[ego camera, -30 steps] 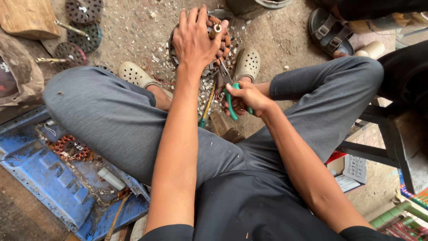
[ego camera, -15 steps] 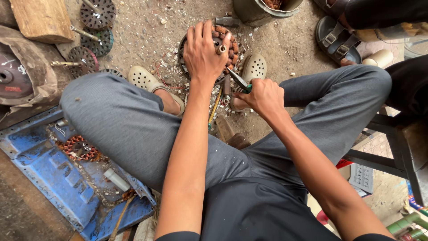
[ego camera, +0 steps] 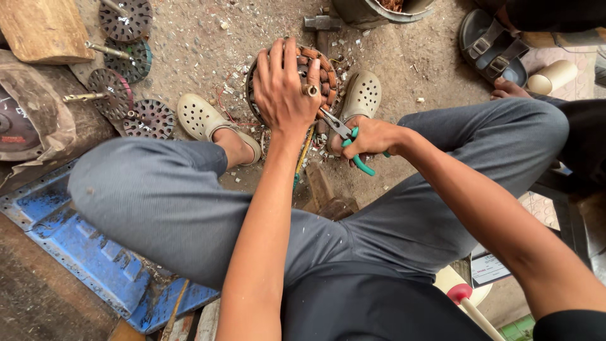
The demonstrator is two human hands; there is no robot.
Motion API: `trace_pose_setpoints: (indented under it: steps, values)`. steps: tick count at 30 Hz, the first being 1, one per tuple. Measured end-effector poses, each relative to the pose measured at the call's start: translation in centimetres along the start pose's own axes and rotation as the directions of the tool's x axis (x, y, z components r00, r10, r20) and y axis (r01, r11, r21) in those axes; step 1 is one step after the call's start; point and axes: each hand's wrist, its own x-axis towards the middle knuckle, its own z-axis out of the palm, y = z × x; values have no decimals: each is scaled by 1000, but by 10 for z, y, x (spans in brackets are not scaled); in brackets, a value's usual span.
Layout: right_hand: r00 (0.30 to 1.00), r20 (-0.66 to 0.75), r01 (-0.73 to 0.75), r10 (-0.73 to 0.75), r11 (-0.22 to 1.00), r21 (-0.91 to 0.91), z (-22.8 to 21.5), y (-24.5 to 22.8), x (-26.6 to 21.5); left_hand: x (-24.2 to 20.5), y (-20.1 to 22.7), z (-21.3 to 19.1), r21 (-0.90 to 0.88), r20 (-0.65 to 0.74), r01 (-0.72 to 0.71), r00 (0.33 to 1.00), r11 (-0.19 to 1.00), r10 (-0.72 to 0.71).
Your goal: The person sits on the floor and uses pliers to pull copper windings out of the slots of a motor stator. They repeatedly grip the copper coils and pull them out, dropping the removed copper into a nearby bucket.
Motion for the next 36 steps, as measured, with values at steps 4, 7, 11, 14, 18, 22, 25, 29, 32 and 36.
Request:
trace_pose_setpoints:
  steps: [4,7,11,14,18,22,25,29,32,36]
  values:
    - [963,250,5,-103,931,365,-11,15,11,4,8,6,-23,50,16,999,1000,-15]
    - [947,305,-42,-100,904,425,-13,23,11,6,16,8,30,15,-3,1000,1000,3]
    - [955,295,-63,-10,970,236,-13,23,17,10,15,7,-17,3,-9,1000,1000,9]
    - [967,252,-74,42,990,119,1,20,19,2,10,3,-14,-20,8,1000,1000,-8]
    - [920,336,-127,-204,654,745,18,18,0,0,5,0,-25,-53,4,999,1000,-5]
    - [789,329,-295,-519,150,944,35,34,-27,2,6,1,-28,-50,8,999,1000,-10]
    - [878,255,-205,-404,164,965,44,51,-30,2,2,4,-69,-13,20,1000,997,-21]
    - [995,-15,69,-95,591,804,64,58,-12,2,-4,5,-30,-52,-10,999,999,8]
    - [896,-420,273,-144,925,266,76,54,-10,3,-2,7,-27,-40,0,999,1000,-1]
    - [642,-721,163,-261,965,-203,94,35,-13,2,-5,7,-39,-54,-6,999,999,4]
